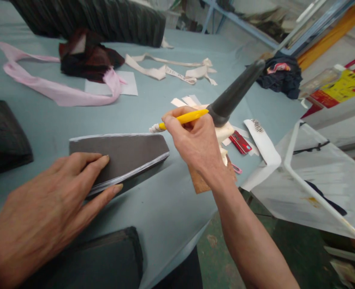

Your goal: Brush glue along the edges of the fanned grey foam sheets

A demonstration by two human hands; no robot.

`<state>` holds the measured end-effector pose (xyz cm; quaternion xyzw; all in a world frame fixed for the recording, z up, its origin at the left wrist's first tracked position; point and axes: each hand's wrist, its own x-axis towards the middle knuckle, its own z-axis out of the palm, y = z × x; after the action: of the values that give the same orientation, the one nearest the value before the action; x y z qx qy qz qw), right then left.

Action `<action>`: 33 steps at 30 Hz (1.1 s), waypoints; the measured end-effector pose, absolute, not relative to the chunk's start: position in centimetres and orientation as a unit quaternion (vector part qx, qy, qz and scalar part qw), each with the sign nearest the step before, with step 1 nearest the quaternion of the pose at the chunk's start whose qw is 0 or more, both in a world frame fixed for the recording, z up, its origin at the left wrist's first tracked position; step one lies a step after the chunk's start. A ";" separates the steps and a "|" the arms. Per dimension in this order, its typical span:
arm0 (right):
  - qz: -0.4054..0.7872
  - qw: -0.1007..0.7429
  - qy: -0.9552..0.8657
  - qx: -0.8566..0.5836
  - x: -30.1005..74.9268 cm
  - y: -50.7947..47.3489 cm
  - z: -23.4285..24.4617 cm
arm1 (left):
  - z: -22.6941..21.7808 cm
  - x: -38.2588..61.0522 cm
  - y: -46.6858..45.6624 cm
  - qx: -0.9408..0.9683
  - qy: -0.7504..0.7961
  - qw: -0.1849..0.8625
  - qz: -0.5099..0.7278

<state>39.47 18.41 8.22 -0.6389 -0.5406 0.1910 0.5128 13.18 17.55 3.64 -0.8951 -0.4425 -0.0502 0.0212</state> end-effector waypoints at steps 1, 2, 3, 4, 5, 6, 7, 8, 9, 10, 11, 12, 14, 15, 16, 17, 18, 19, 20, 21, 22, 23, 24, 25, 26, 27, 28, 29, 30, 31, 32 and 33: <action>0.192 0.517 -0.539 -0.636 39.2 18.4 8.2 | 3.7 13.2 17.5 -0.895 -0.444 0.020 -0.047; 0.193 0.519 -0.539 -0.635 39.1 18.4 8.1 | 3.8 13.2 17.5 -0.895 -0.444 0.021 -0.046; 0.195 0.520 -0.538 -0.634 39.0 18.3 8.0 | 3.8 13.3 17.4 -0.895 -0.442 0.020 -0.046; 0.197 0.518 -0.538 -0.635 39.0 18.2 8.0 | 3.8 13.3 17.4 -0.897 -0.439 0.020 -0.046; 0.197 0.516 -0.537 -0.638 39.1 18.2 7.9 | 3.8 13.4 17.4 -0.899 -0.435 0.020 -0.047; 0.197 0.513 -0.535 -0.641 39.2 18.1 7.8 | 3.8 13.4 17.4 -0.901 -0.431 0.021 -0.048; 0.195 0.510 -0.532 -0.647 39.3 18.0 7.7 | 3.8 13.4 17.4 -0.902 -0.428 0.024 -0.051; 0.192 0.507 -0.528 -0.654 39.4 17.9 7.6 | 3.7 13.3 17.4 -0.902 -0.428 0.027 -0.054; 0.188 0.505 -0.525 -0.659 39.6 17.8 7.5 | 3.7 13.2 17.5 -0.902 -0.428 0.030 -0.055; 0.184 0.505 -0.521 -0.663 39.7 17.7 7.4 | 3.7 13.1 17.5 -0.901 -0.430 0.033 -0.057; 0.181 0.506 -0.519 -0.664 39.9 17.7 7.3 | 3.6 13.1 17.5 -0.900 -0.431 0.035 -0.058; 0.180 0.507 -0.519 -0.664 39.9 17.7 7.3 | 3.6 13.1 17.5 -0.899 -0.432 0.038 -0.059; 0.180 0.508 -0.520 -0.663 40.0 17.7 7.2 | 3.6 13.1 17.5 -0.899 -0.432 0.041 -0.060; 0.181 0.506 -0.519 -0.665 40.0 17.7 7.2 | 3.6 13.1 17.5 -0.899 -0.431 0.042 -0.060; 0.181 0.504 -0.515 -0.669 39.9 17.8 7.3 | 3.6 13.2 17.5 -0.899 -0.433 0.043 -0.058; 0.181 0.502 -0.511 -0.674 39.8 17.8 7.3 | 3.6 13.2 17.5 -0.899 -0.433 0.042 -0.055; 0.182 0.498 -0.507 -0.680 39.7 17.9 7.4 | 3.6 13.3 17.5 -0.898 -0.435 0.040 -0.050; 0.183 0.494 -0.505 -0.684 39.6 18.0 7.5 | 3.7 13.3 17.5 -0.897 -0.438 0.038 -0.045; 0.181 0.489 -0.507 -0.687 39.5 18.1 7.6 | 3.7 13.3 17.5 -0.897 -0.439 0.037 -0.040; 0.180 0.483 -0.509 -0.689 39.4 18.2 7.7 | 3.8 13.4 17.5 -0.895 -0.443 0.036 -0.038; 0.179 0.477 -0.512 -0.692 39.3 18.3 7.8 | 3.8 13.4 17.5 -0.895 -0.444 0.034 -0.037; 0.178 0.471 -0.512 -0.696 39.1 18.5 7.8 | 3.8 13.4 17.4 -0.894 -0.446 0.032 -0.038; 0.178 0.467 -0.511 -0.699 39.0 18.6 7.9 | 3.9 13.5 17.4 -0.893 -0.447 0.028 -0.041; 0.180 0.463 -0.510 -0.702 38.8 18.8 7.9 | 3.9 13.6 17.4 -0.893 -0.448 0.023 -0.042; 0.181 0.461 -0.510 -0.704 38.6 18.9 7.8 | 4.0 13.7 17.4 -0.892 -0.449 0.016 -0.042; 0.183 0.458 -0.512 -0.703 38.4 19.1 7.8 | 4.1 13.8 17.4 -0.891 -0.452 0.008 -0.039; 0.185 0.457 -0.516 -0.700 38.2 19.2 7.8 | 4.2 14.0 17.4 -0.890 -0.455 -0.002 -0.032; 0.189 0.455 -0.521 -0.697 37.9 19.4 7.7 | 4.3 14.1 17.4 -0.887 -0.461 -0.011 -0.024; 0.194 0.452 -0.526 -0.694 37.6 19.5 7.7 | 4.4 14.3 17.4 -0.884 -0.467 -0.022 -0.014; 0.199 0.450 -0.530 -0.690 37.2 19.6 7.7 | 4.6 14.5 17.4 -0.881 -0.471 -0.031 -0.004; 0.202 0.448 -0.536 -0.686 36.9 19.7 7.7 | 4.7 14.6 17.3 -0.879 -0.476 -0.038 0.003; 0.204 0.445 -0.543 -0.682 36.5 19.9 7.8 | 4.9 14.7 17.3 -0.876 -0.480 -0.044 0.008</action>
<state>36.53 19.88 7.75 -0.6822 -0.5432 0.2038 0.4450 14.74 17.31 4.87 -0.8764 -0.4795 0.0082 -0.0444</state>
